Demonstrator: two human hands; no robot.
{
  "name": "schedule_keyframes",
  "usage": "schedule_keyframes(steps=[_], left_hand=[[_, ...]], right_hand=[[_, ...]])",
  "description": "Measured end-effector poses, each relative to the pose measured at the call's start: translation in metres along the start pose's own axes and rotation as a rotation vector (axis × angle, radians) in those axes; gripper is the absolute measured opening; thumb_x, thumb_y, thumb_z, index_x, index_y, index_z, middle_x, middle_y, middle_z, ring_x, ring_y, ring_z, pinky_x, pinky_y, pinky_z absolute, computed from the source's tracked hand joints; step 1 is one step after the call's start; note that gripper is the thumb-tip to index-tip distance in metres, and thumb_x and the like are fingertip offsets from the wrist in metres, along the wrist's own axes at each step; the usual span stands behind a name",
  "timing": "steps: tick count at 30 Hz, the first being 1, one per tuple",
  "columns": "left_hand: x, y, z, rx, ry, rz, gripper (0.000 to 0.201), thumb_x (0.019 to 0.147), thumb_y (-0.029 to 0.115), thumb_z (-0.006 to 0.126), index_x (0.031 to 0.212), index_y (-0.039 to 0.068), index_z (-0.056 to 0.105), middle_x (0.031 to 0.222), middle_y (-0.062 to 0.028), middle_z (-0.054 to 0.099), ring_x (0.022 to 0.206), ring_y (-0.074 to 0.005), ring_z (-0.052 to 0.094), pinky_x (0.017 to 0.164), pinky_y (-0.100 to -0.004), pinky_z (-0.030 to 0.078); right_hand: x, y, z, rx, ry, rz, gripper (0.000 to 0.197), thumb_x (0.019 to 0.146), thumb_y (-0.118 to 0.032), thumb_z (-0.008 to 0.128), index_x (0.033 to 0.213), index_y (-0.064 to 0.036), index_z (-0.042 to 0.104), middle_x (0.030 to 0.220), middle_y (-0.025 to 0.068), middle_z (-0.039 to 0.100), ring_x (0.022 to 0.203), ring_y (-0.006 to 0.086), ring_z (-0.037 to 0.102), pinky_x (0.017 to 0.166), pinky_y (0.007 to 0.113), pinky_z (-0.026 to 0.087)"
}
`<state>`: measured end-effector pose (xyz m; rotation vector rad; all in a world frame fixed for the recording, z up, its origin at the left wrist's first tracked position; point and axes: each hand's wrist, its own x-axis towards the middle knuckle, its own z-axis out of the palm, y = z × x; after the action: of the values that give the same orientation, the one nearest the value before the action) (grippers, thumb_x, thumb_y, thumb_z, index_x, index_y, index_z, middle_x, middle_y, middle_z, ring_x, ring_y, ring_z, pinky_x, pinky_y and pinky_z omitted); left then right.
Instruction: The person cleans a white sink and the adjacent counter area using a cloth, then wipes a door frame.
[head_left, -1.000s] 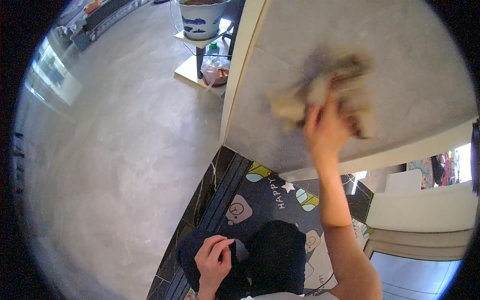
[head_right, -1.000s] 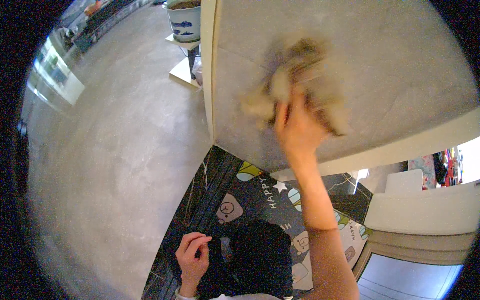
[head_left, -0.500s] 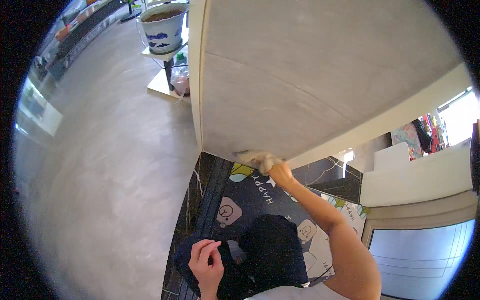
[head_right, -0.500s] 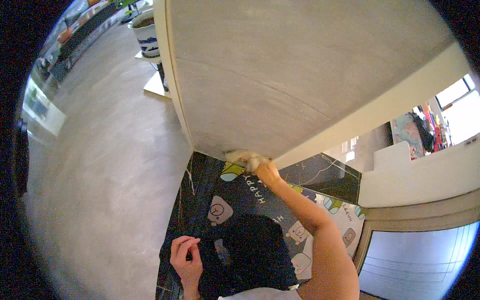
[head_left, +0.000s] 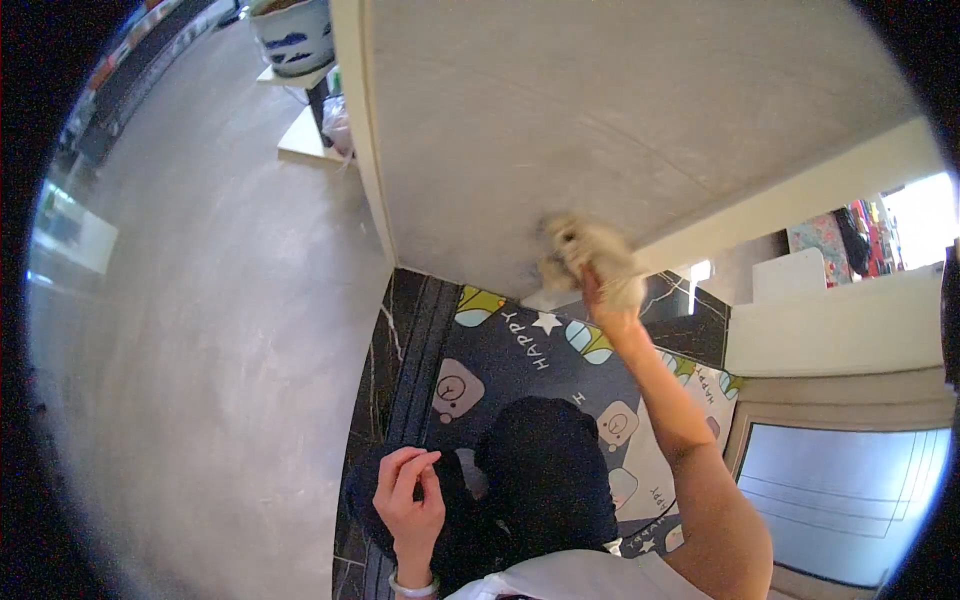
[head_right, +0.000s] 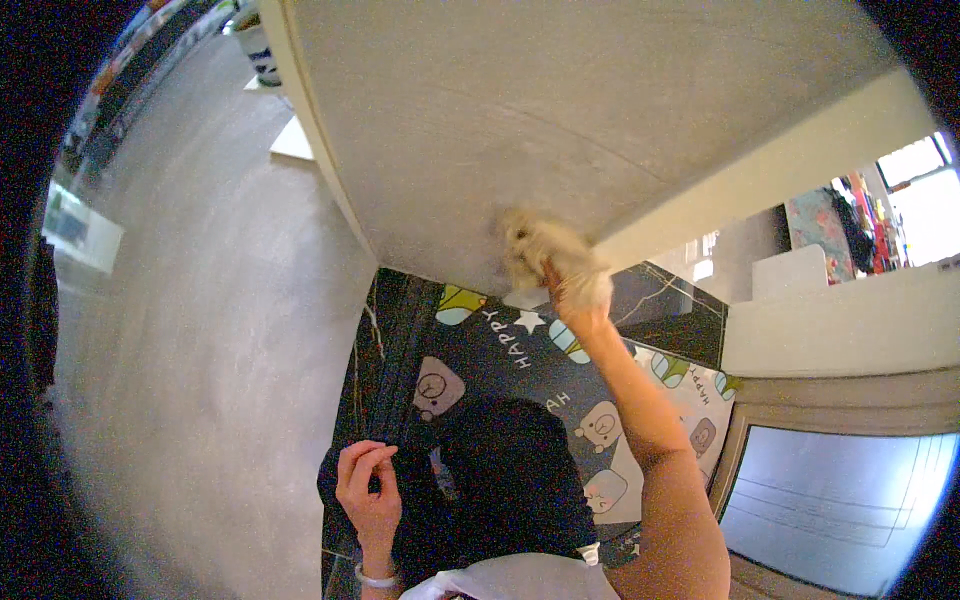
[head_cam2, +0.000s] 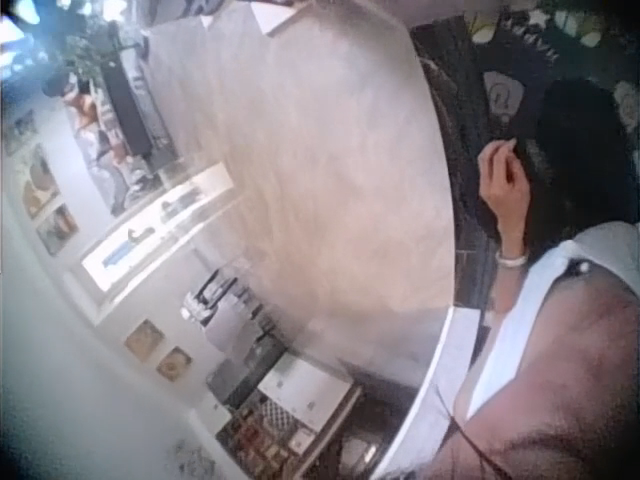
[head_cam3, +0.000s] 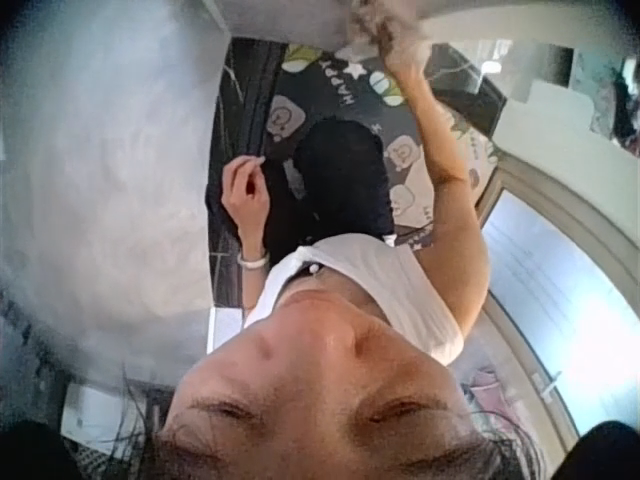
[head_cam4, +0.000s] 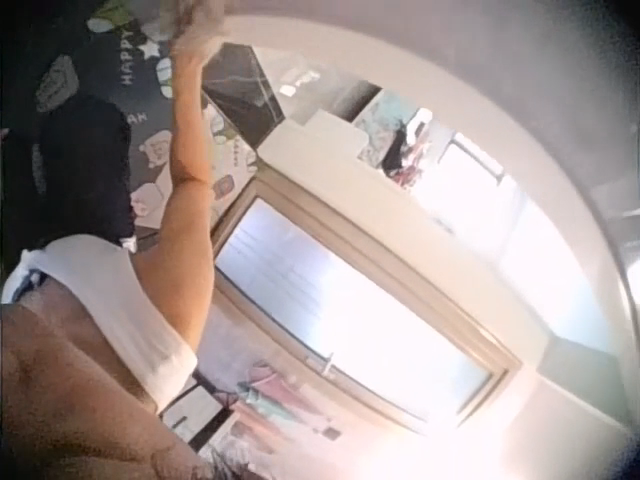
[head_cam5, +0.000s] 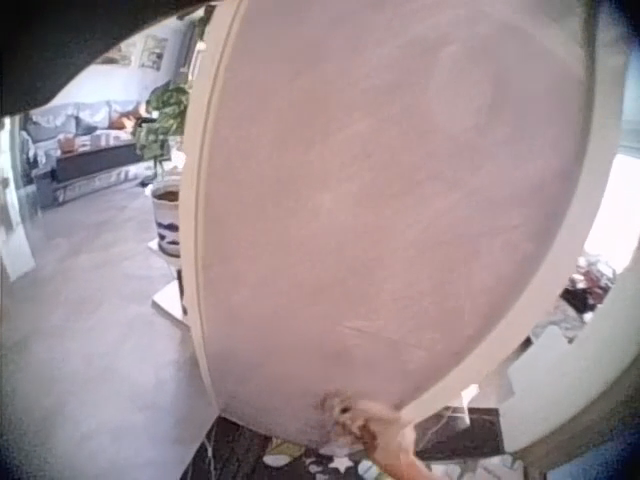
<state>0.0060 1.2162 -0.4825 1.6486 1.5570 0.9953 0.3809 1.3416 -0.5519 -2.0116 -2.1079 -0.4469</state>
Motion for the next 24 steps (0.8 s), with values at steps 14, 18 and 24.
schedule_keyframes(steps=[14, 18, 24], left_hand=[[-0.024, 0.002, -0.026, 0.172, 0.105, 0.024, 0.021, 0.072, -0.009, 0.063, 0.087, 0.005, 0.067, 0.090, -0.0092, 0.062, 0.075, -0.0256, 0.063, 0.063, -0.0304, 0.051], [-0.015, 0.009, -0.012, 0.100, 0.073, 0.028, 0.019, 0.073, -0.009, 0.062, 0.087, 0.004, 0.066, 0.090, -0.0097, 0.061, 0.075, -0.0246, 0.062, 0.062, -0.0303, 0.050], [-0.003, 0.011, 0.008, 0.038, 0.002, 0.028, 0.017, 0.075, -0.009, 0.061, 0.086, 0.003, 0.066, 0.089, -0.0101, 0.060, 0.074, -0.0234, 0.060, 0.060, -0.0292, 0.048]], right_hand=[[-0.045, -0.042, 0.106, 0.365, -0.420, -0.122, 0.027, 0.078, -0.022, 0.061, 0.102, -0.0106, 0.068, 0.088, 0.0098, 0.068, 0.080, 0.0247, 0.066, 0.067, 0.034, 0.053], [-0.016, 0.007, -0.001, -0.086, -0.101, -0.144, 0.038, 0.080, -0.014, 0.059, 0.118, -0.0118, 0.061, 0.105, 0.0107, 0.066, 0.092, 0.0262, 0.064, 0.077, 0.034, 0.052], [0.015, 0.045, -0.066, -0.476, 0.482, 0.022, 0.065, 0.085, -0.031, 0.056, 0.135, 0.0060, 0.037, 0.129, 0.0326, 0.043, 0.118, 0.0531, 0.039, 0.102, 0.059, 0.028]])
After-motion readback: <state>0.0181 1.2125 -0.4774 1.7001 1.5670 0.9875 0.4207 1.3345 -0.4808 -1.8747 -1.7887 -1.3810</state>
